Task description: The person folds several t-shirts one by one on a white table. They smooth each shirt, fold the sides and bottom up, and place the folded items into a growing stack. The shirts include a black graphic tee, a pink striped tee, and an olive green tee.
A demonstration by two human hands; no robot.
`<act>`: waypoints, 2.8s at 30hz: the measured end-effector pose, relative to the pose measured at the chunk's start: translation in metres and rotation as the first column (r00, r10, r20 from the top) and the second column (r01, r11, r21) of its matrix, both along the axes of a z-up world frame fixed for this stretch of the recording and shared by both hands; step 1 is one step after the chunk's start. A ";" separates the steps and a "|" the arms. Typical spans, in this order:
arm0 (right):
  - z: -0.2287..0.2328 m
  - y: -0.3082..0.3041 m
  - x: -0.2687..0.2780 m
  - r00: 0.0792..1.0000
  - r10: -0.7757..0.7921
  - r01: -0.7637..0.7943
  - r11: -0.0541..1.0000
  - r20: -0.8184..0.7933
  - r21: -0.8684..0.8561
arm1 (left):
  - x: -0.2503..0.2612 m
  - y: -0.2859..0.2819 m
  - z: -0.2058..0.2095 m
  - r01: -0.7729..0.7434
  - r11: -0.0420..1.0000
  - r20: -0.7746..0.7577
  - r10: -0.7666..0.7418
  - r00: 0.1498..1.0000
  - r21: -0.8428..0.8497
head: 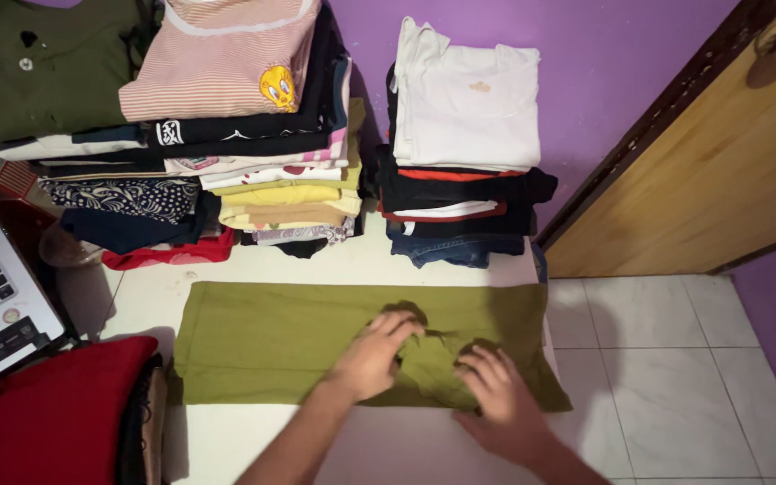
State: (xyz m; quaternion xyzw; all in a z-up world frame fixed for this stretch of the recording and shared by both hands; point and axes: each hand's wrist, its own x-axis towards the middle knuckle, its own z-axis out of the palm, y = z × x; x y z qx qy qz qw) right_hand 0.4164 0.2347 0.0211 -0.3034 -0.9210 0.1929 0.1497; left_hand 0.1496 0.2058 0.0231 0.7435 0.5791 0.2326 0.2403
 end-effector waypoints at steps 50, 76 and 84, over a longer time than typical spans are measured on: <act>-0.024 0.122 0.064 0.930 -0.367 0.265 0.621 0.025 -0.738 | 0.017 0.034 -0.085 -0.280 0.921 0.530 0.385 0.756 -0.270; 0.010 0.116 0.062 0.924 -0.306 0.373 0.588 0.229 -0.718 | 0.036 0.043 -0.041 -0.397 0.885 0.237 0.451 0.860 -0.243; -0.004 0.121 0.062 0.908 -0.313 0.418 0.633 0.278 -0.652 | 0.043 0.037 -0.050 -0.473 0.874 0.201 0.485 0.851 -0.106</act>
